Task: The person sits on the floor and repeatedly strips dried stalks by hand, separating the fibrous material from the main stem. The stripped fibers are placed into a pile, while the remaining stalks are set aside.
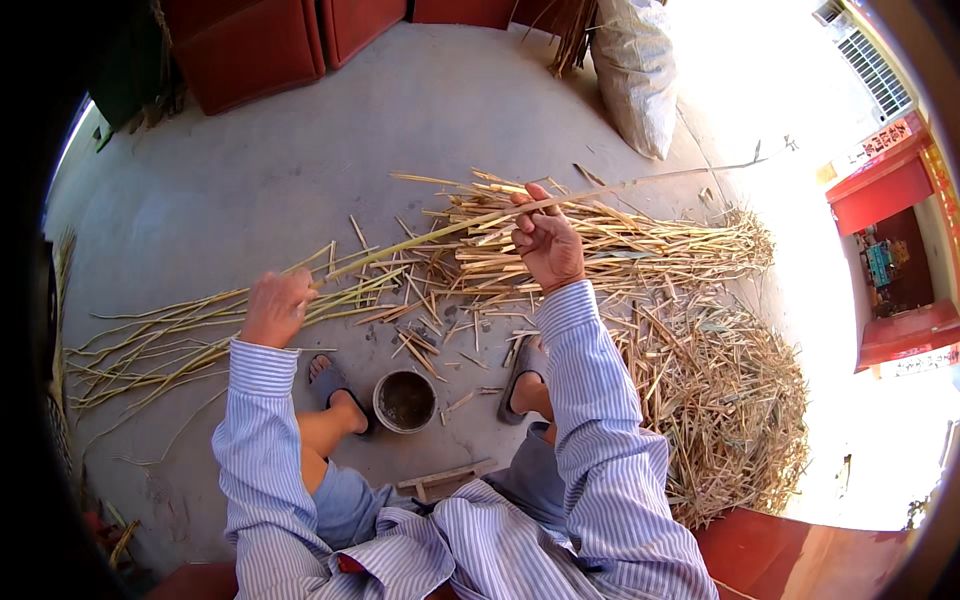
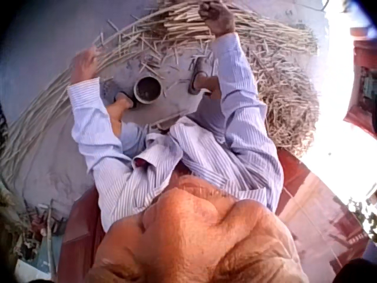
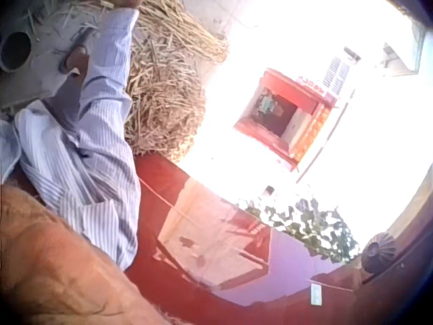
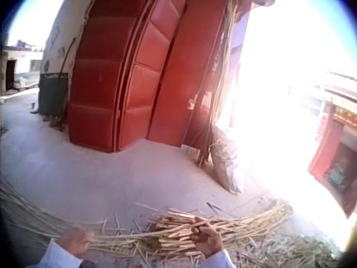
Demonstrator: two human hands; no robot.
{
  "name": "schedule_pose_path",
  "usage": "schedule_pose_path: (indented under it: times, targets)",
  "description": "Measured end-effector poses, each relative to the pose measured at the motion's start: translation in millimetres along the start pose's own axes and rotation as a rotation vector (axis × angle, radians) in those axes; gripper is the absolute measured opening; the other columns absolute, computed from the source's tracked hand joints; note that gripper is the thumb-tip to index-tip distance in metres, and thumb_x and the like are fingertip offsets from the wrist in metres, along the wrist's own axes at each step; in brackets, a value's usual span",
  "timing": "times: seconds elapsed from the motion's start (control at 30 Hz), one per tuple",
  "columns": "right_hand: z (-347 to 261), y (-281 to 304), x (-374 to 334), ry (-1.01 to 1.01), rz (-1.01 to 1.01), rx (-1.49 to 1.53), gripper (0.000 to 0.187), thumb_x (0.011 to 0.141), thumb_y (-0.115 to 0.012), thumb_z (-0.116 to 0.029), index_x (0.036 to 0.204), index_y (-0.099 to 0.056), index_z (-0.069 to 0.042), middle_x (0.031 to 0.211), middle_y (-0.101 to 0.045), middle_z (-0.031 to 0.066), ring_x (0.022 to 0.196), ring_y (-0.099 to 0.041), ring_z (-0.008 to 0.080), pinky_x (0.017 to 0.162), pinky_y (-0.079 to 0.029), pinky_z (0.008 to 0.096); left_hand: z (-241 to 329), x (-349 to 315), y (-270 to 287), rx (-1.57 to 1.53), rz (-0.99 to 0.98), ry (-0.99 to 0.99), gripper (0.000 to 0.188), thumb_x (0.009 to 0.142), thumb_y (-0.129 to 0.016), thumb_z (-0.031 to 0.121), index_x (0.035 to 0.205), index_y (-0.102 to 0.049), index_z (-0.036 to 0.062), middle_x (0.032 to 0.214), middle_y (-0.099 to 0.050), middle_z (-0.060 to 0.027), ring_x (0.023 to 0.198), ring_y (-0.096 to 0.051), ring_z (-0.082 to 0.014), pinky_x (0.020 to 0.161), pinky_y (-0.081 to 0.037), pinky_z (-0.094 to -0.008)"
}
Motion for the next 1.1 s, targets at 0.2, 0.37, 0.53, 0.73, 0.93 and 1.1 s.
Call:
schedule_pose_path:
  times: [0.2, 0.37, 0.53, 0.73, 0.93, 1.1]
  targets:
    - [8, -26, -14, -0.031, 0.064, -0.35, 0.019, 0.098, -0.058, -0.019, 0.111, -0.062, -0.005, 0.107, -0.068, 0.0088, 0.085, -0.064, 0.0122, 0.075, -0.055, 0.0244, 17, 13, 27, -0.208, 0.01, 0.078, 0.011, 0.08, -0.067, 0.015, 0.085, -0.061, 0.0062, 0.079, -0.067, -0.012, 0.079, -0.063, -0.031, 0.073, -0.04, -0.0419]
    - [44, -42, -21, -0.002, 0.075, -0.405, 0.022, 0.098, -0.059, -0.023, 0.111, -0.062, -0.005, 0.108, -0.068, 0.0089, 0.087, -0.065, 0.0127, 0.077, -0.054, 0.0258, 84, 66, 12, -0.649, 0.18, 0.045, 0.021, 0.082, -0.072, 0.026, 0.084, -0.067, 0.0058, 0.073, -0.067, -0.0101, 0.069, -0.062, -0.028, 0.065, -0.044, -0.0393]
    - [36, -47, -18, 0.116, 0.241, -0.567, 0.025, 0.095, -0.063, -0.028, 0.103, -0.065, -0.005, 0.099, -0.07, 0.0066, 0.08, -0.065, 0.0127, 0.072, -0.052, 0.0251, 82, 80, -6, -0.696, 0.313, 0.057, 0.022, 0.084, -0.072, 0.026, 0.08, -0.066, 0.0049, 0.069, -0.066, -0.0096, 0.063, -0.059, -0.0287, 0.059, -0.045, -0.0392]
    - [28, -36, -14, 0.099, 0.413, -0.52, 0.03, 0.091, -0.069, -0.033, 0.097, -0.065, -0.004, 0.085, -0.067, 0.004, 0.072, -0.064, 0.0128, 0.065, -0.052, 0.0249, 114, 82, 23, -0.264, 0.509, -0.215, 0.023, 0.074, -0.078, 0.016, 0.076, -0.056, 0.0085, 0.071, -0.059, -0.0053, 0.068, -0.056, -0.0253, 0.062, -0.04, -0.0384]
    - [-41, 9, -12, 0.286, 0.539, -0.298, 0.02, 0.094, -0.065, -0.024, 0.088, -0.065, -0.005, 0.074, -0.061, 0.0028, 0.065, -0.061, 0.0113, 0.054, -0.051, 0.0214, 75, 63, 44, -0.068, 0.387, -0.077, 0.025, 0.068, -0.079, 0.012, 0.076, -0.055, 0.0094, 0.07, -0.059, -0.005, 0.069, -0.056, -0.0257, 0.068, -0.039, -0.0394]
    - [-49, 22, -18, 0.255, 0.544, -0.319, 0.018, 0.093, -0.066, -0.023, 0.087, -0.064, -0.007, 0.073, -0.062, 0.0017, 0.066, -0.063, 0.0112, 0.053, -0.052, 0.0204, 48, 52, 27, -0.192, 0.219, 0.034, 0.023, 0.072, -0.078, 0.02, 0.08, -0.059, 0.0081, 0.073, -0.062, -0.006, 0.074, -0.059, -0.0265, 0.072, -0.038, -0.0412]
Point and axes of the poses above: each hand's wrist, its own x-axis towards the middle knuckle, its own y-axis out of the back of the hand, z = x × y, the point moved 6 cm from there along x, towards the middle knuckle
